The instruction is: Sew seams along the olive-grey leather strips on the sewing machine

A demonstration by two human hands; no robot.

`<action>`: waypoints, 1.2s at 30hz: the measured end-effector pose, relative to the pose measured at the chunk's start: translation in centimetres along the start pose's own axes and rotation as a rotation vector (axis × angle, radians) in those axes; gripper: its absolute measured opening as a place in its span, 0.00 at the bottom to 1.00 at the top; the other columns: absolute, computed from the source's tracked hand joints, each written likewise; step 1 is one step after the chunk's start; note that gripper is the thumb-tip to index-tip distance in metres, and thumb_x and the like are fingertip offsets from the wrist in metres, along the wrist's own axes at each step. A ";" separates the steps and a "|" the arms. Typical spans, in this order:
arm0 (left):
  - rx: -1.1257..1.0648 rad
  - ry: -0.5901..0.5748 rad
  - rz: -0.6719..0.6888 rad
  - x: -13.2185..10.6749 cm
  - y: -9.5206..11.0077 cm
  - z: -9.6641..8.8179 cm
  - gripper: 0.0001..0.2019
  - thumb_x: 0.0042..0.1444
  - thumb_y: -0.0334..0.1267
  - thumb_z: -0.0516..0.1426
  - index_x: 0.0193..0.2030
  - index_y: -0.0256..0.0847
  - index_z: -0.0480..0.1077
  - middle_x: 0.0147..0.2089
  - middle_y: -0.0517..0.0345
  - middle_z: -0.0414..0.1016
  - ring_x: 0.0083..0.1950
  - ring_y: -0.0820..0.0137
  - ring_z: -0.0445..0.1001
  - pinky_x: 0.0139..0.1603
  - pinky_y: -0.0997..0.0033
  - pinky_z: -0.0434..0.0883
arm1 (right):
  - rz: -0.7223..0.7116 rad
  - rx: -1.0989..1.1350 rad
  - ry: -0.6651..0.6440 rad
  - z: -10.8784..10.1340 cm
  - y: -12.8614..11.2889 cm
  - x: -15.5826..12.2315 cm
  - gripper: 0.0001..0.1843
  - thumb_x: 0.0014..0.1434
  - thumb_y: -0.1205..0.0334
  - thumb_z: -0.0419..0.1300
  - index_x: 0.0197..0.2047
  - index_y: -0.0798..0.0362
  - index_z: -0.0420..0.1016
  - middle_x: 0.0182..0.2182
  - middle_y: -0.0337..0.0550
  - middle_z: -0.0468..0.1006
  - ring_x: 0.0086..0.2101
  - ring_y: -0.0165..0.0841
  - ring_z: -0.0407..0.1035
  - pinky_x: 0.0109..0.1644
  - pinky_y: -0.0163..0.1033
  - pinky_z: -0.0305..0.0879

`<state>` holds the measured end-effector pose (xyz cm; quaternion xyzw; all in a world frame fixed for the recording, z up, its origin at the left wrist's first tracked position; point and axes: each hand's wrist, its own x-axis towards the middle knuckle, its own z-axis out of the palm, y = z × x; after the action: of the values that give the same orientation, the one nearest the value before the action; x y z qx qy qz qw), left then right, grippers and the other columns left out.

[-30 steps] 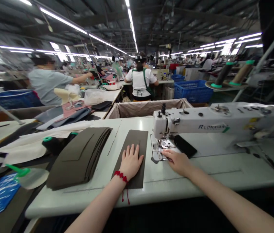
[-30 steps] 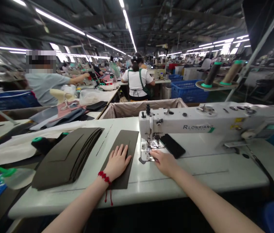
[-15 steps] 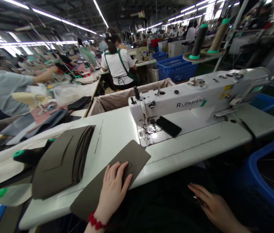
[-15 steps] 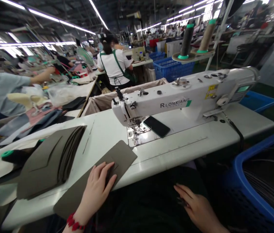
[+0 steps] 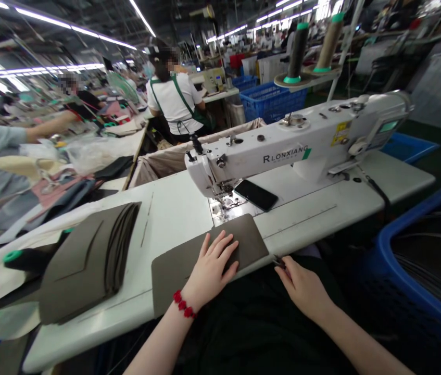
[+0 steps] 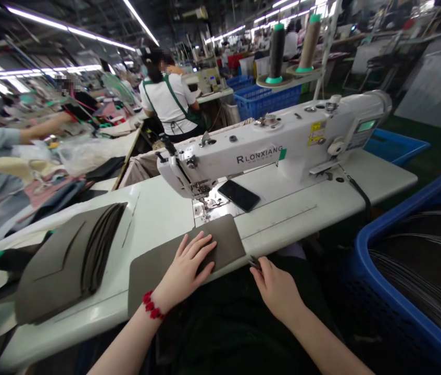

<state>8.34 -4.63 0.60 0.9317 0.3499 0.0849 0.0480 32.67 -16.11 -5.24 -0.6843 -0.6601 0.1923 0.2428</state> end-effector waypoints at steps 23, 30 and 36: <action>0.129 -0.003 0.003 1.1 3.2 2.2 0.38 0.63 0.52 0.53 0.73 0.44 0.38 0.73 0.52 0.44 0.73 0.54 0.44 0.71 0.43 0.42 | -0.009 -0.089 0.020 1.9 -0.5 0.2 0.13 0.70 0.54 0.44 0.41 0.51 0.63 0.26 0.39 0.76 0.25 0.36 0.74 0.25 0.37 0.53; 0.129 -0.013 0.005 1.2 3.2 2.0 0.39 0.62 0.51 0.54 0.73 0.45 0.38 0.73 0.51 0.43 0.73 0.53 0.45 0.71 0.41 0.41 | -0.015 -0.114 0.042 1.7 -1.4 0.8 0.14 0.70 0.54 0.43 0.40 0.52 0.63 0.25 0.39 0.76 0.24 0.36 0.73 0.24 0.37 0.51; 0.119 0.002 0.005 1.1 3.2 2.0 0.40 0.61 0.50 0.55 0.73 0.45 0.38 0.73 0.51 0.43 0.72 0.53 0.45 0.70 0.41 0.41 | -0.025 -0.117 0.066 1.7 -1.4 0.9 0.13 0.70 0.55 0.43 0.40 0.52 0.63 0.24 0.40 0.76 0.24 0.35 0.73 0.23 0.36 0.51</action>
<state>11.56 -6.33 -0.72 0.9337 0.3522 0.0648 -0.0080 30.61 -15.02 -5.73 -0.6949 -0.6706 0.1276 0.2263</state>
